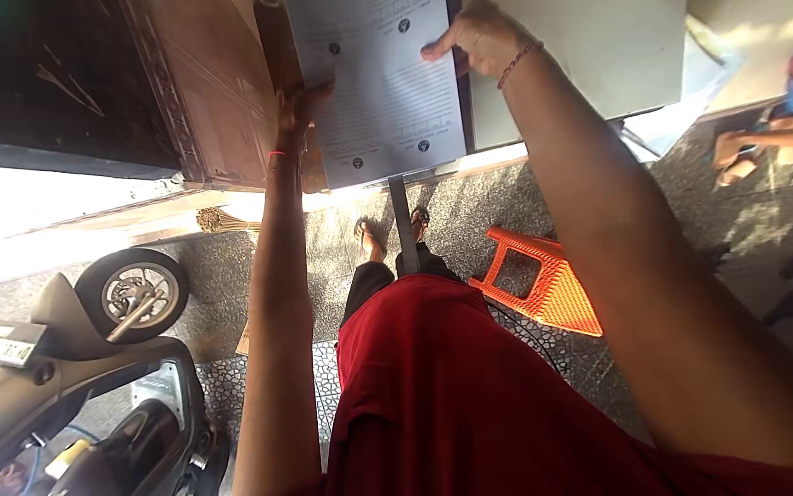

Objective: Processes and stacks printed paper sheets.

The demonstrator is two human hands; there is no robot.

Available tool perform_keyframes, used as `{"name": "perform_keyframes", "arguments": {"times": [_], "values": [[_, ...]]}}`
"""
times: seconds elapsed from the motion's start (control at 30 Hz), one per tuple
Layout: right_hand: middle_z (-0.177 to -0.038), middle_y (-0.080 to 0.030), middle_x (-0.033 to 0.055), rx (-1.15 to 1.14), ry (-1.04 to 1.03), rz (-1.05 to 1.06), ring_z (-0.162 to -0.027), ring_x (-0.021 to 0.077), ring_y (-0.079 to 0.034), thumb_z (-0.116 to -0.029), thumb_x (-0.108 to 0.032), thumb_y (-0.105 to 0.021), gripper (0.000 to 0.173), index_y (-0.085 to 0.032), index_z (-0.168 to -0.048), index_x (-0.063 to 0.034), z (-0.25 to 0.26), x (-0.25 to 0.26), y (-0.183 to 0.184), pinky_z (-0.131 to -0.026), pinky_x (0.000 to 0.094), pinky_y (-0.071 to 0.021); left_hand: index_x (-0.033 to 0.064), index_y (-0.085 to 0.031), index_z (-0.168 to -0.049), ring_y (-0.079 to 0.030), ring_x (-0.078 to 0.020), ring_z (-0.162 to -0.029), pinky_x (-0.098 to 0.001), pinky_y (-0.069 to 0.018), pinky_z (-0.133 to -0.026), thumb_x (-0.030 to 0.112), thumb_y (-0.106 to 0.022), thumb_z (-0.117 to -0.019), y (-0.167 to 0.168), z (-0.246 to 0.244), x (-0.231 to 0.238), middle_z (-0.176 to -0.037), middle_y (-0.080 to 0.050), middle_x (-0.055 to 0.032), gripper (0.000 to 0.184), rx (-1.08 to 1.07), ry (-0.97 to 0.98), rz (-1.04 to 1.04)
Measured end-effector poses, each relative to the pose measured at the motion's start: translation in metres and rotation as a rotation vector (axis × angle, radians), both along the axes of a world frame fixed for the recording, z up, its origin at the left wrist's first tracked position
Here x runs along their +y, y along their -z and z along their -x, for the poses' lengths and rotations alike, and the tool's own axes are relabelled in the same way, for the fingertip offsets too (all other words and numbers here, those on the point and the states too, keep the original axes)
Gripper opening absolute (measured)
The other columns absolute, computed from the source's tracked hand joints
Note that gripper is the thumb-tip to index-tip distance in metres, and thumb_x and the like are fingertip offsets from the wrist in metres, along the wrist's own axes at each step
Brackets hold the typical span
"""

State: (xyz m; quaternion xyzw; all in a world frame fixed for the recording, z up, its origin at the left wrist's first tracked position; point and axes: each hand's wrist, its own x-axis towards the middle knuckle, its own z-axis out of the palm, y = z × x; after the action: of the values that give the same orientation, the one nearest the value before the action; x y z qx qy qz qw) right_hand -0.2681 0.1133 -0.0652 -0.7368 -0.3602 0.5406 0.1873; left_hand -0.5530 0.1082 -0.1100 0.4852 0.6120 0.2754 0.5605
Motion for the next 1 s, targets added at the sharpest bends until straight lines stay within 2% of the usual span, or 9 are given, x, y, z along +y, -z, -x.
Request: {"name": "perform_keyframes", "arguments": {"times": [0.17, 0.33, 0.47, 0.7, 0.77, 0.9, 1.0], "values": [[-0.102, -0.069, 0.0049, -0.016, 0.004, 0.017, -0.079, 0.0097, -0.068, -0.0912, -0.017, -0.074, 0.040, -0.059, -0.127, -0.0070, 0.001, 0.002, 0.002, -0.069, 0.0242, -0.0567, 0.0019, -0.069, -0.107, -0.067, -0.0082, -0.084, -0.0286, -0.0567, -0.076, 0.018, -0.070, -0.0943, -0.001, -0.002, -0.002, -0.095, -0.071, -0.0050, 0.021, 0.014, -0.016, 0.012], [-0.106, -0.069, 0.0076, -0.005, 0.006, -0.008, -0.084, 0.0125, -0.069, -0.0890, -0.016, -0.076, 0.048, -0.057, -0.132, -0.0068, -0.001, 0.002, 0.007, -0.071, 0.0265, -0.0576, 0.0018, -0.069, -0.108, -0.067, -0.0094, -0.090, -0.0311, -0.0562, -0.081, 0.021, -0.072, -0.0926, 0.009, 0.000, 0.000, -0.100, -0.071, -0.0066, 0.025, 0.056, -0.010, -0.009], [-0.106, -0.069, 0.0083, -0.003, 0.004, -0.016, -0.083, 0.0129, -0.069, -0.0891, -0.017, -0.077, 0.048, -0.057, -0.131, -0.0049, -0.002, -0.001, 0.008, -0.071, 0.0267, -0.0585, 0.0026, -0.070, -0.109, -0.067, -0.0091, -0.093, -0.0321, -0.0552, -0.085, 0.024, -0.073, -0.0924, 0.013, 0.000, 0.001, -0.103, -0.071, -0.0065, 0.027, 0.104, 0.006, -0.024], [-0.110, -0.068, 0.0109, 0.030, 0.033, -0.058, -0.086, 0.0159, -0.070, -0.0865, -0.013, -0.079, 0.063, -0.048, -0.141, -0.0060, -0.001, -0.006, 0.009, -0.070, 0.0288, -0.0594, 0.0035, -0.070, -0.112, -0.066, -0.0111, -0.095, -0.0340, -0.0542, -0.087, 0.027, -0.073, -0.0920, 0.014, 0.001, 0.001, -0.106, -0.071, -0.0075, 0.031, 0.141, 0.014, -0.004], [-0.112, -0.067, 0.0116, 0.038, 0.038, -0.060, -0.088, 0.0163, -0.070, -0.0864, -0.012, -0.078, 0.062, -0.049, -0.140, -0.0043, 0.000, -0.007, 0.010, -0.071, 0.0296, -0.0599, 0.0035, -0.070, -0.112, -0.066, -0.0106, -0.094, -0.0331, -0.0545, -0.086, 0.026, -0.073, -0.0922, 0.013, 0.000, 0.001, -0.106, -0.071, -0.0075, 0.030, 0.131, 0.007, 0.004], [-0.107, -0.068, 0.0095, 0.015, -0.002, -0.100, -0.086, 0.0131, -0.069, -0.0875, -0.016, -0.077, 0.044, -0.060, -0.125, -0.0013, -0.001, -0.013, 0.015, -0.074, 0.0283, -0.0594, 0.0019, -0.068, -0.113, -0.068, -0.0092, -0.091, -0.0315, -0.0572, -0.083, 0.022, -0.072, -0.0928, 0.012, -0.001, -0.001, -0.103, -0.071, -0.0066, 0.028, 0.080, -0.015, -0.002], [-0.109, -0.067, 0.0093, 0.024, 0.002, -0.096, -0.089, 0.0130, -0.069, -0.0886, -0.018, -0.077, 0.044, -0.060, -0.126, -0.0030, -0.004, -0.015, 0.018, -0.076, 0.0283, -0.0589, 0.0021, -0.068, -0.112, -0.067, -0.0086, -0.088, -0.0308, -0.0568, -0.081, 0.023, -0.072, -0.0932, 0.011, -0.002, -0.001, -0.101, -0.071, -0.0060, 0.028, 0.084, -0.017, 0.010]]}}
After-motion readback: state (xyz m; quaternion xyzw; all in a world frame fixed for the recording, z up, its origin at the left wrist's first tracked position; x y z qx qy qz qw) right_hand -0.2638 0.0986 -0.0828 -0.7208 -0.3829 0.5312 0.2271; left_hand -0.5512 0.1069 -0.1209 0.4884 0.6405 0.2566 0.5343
